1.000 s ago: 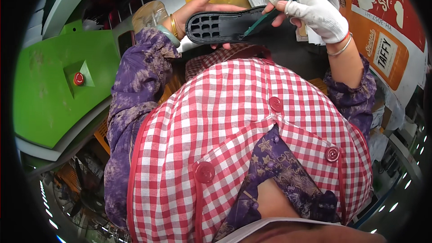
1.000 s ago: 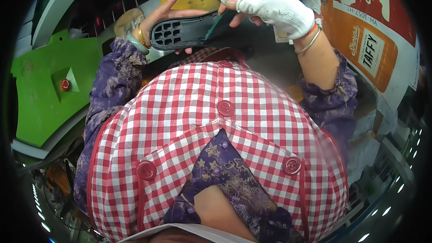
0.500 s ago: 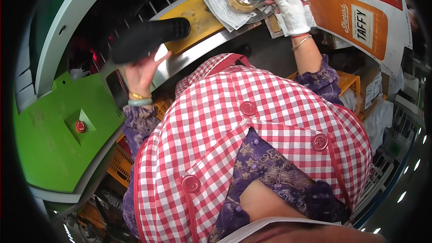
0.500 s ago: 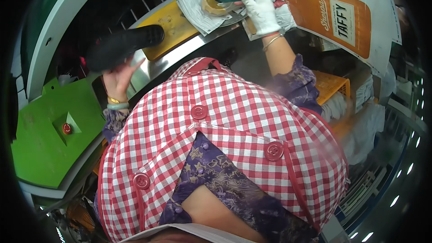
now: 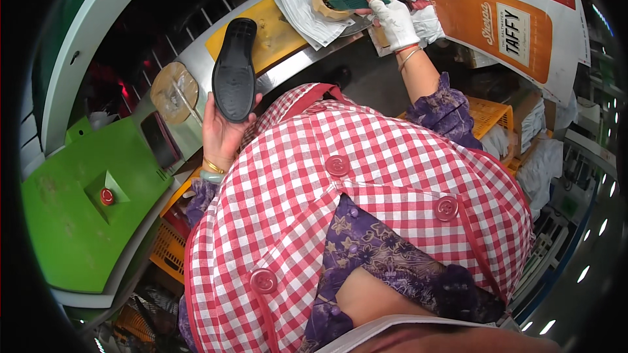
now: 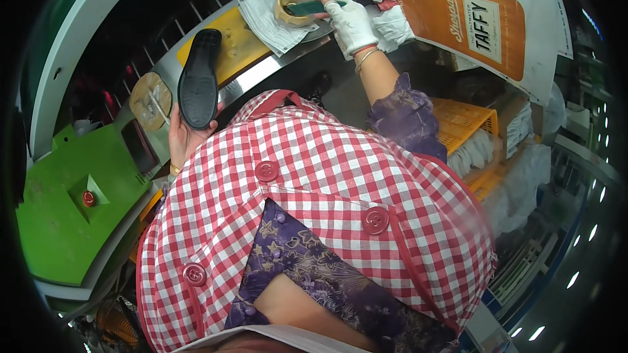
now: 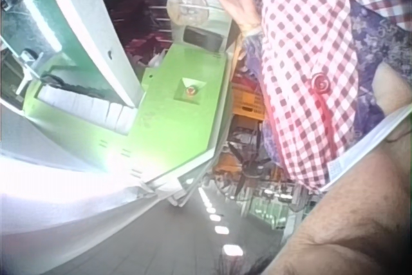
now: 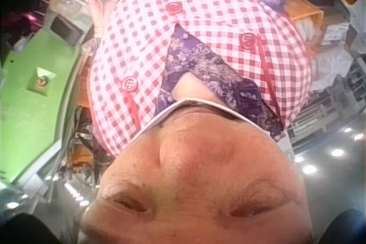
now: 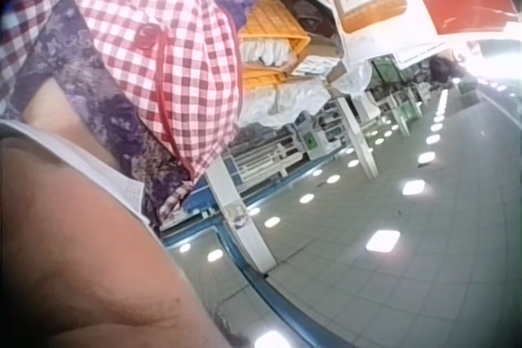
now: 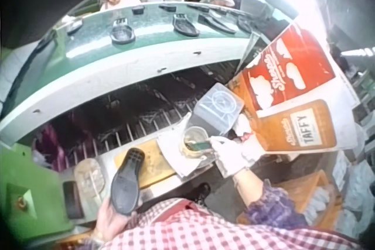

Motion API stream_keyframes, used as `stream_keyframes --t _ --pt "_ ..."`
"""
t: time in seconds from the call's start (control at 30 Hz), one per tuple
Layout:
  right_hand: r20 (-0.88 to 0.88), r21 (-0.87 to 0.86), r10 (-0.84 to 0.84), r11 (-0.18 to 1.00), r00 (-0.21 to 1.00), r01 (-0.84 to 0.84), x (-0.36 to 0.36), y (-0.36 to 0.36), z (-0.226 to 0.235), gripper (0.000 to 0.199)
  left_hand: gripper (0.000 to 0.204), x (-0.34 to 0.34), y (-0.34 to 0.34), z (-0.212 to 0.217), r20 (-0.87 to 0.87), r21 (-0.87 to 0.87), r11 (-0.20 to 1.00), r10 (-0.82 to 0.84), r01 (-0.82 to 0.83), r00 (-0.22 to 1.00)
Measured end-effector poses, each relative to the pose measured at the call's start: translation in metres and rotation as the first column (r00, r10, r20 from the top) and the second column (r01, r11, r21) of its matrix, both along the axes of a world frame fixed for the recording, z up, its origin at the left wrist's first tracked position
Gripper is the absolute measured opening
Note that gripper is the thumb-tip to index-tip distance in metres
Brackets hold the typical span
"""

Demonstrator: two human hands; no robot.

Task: Applying adhesive to the underside of shoe soles using a manual brush applicator.

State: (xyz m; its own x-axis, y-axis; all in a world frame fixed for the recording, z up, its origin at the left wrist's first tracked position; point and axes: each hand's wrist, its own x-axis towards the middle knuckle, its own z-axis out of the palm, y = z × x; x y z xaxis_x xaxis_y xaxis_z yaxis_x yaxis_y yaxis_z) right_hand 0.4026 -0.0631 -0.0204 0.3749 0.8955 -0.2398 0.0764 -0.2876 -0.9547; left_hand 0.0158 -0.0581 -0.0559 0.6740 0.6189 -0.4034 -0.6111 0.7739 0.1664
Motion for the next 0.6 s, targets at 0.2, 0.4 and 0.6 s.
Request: stream_keyframes --t 0.2,0.4,0.6 --pt "-0.393 0.1 -0.151 0.973 0.907 0.206 -0.03 -0.005 0.014 0.025 0.053 0.043 0.022 0.007 0.257 0.042 0.999 -0.001 -0.01 0.966" --pt "-0.293 0.294 0.077 0.956 0.953 0.013 -0.114 -0.008 0.1 0.03 0.055 0.075 0.032 0.04 0.378 0.107 0.994 -0.023 -0.019 0.925" --pt "-0.216 0.378 0.121 0.925 0.969 -0.032 -0.131 -0.011 0.118 0.03 0.054 0.084 0.03 0.063 0.431 0.137 0.991 -0.053 -0.007 0.901"
